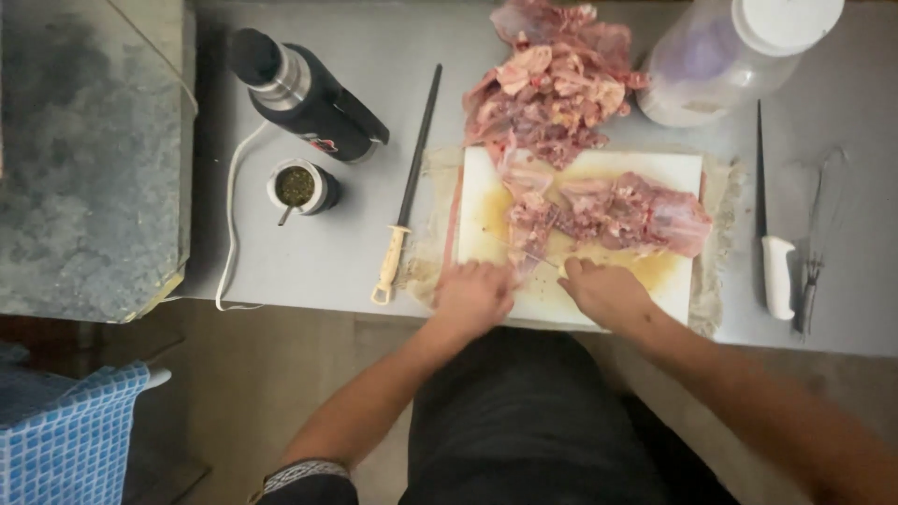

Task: Butchering whole raw chickens into smaller pieces on a cutting board using a knife in a commercial kitchen setting.

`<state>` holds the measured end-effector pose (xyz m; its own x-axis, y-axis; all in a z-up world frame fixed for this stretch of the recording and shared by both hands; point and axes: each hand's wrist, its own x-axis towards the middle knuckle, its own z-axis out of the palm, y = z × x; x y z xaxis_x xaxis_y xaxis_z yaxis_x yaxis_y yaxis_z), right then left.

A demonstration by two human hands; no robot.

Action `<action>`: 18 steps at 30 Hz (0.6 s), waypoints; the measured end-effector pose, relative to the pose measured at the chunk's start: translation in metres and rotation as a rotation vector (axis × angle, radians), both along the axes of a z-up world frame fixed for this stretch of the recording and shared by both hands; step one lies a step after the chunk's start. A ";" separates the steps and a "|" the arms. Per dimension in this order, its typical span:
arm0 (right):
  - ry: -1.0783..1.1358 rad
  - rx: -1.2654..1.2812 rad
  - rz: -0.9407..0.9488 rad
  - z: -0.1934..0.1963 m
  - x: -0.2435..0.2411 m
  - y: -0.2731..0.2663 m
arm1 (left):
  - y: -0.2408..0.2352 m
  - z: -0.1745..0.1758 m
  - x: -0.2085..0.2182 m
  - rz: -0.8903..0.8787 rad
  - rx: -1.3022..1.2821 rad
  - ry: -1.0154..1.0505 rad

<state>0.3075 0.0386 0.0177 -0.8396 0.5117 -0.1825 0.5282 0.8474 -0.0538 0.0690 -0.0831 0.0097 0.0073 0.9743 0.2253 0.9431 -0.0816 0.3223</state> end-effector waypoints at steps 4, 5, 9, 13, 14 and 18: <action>-0.013 -0.020 0.033 0.018 -0.012 0.014 | 0.077 0.008 -0.008 0.060 0.306 -0.264; -0.014 -0.019 0.038 0.007 -0.014 0.017 | 0.100 0.000 -0.008 0.065 0.307 -0.264; -0.077 -0.141 -0.002 -0.011 -0.013 0.022 | 0.144 -0.019 0.003 0.083 0.357 -0.204; -0.005 -0.217 -0.044 -0.051 -0.008 0.024 | 0.152 -0.029 0.001 0.073 0.339 -0.172; -0.008 -0.223 -0.042 -0.045 -0.009 0.021 | 0.152 -0.029 0.003 0.075 0.333 -0.174; 0.037 -0.087 -0.025 -0.058 -0.014 0.017 | 0.155 -0.031 -0.003 0.045 0.297 -0.181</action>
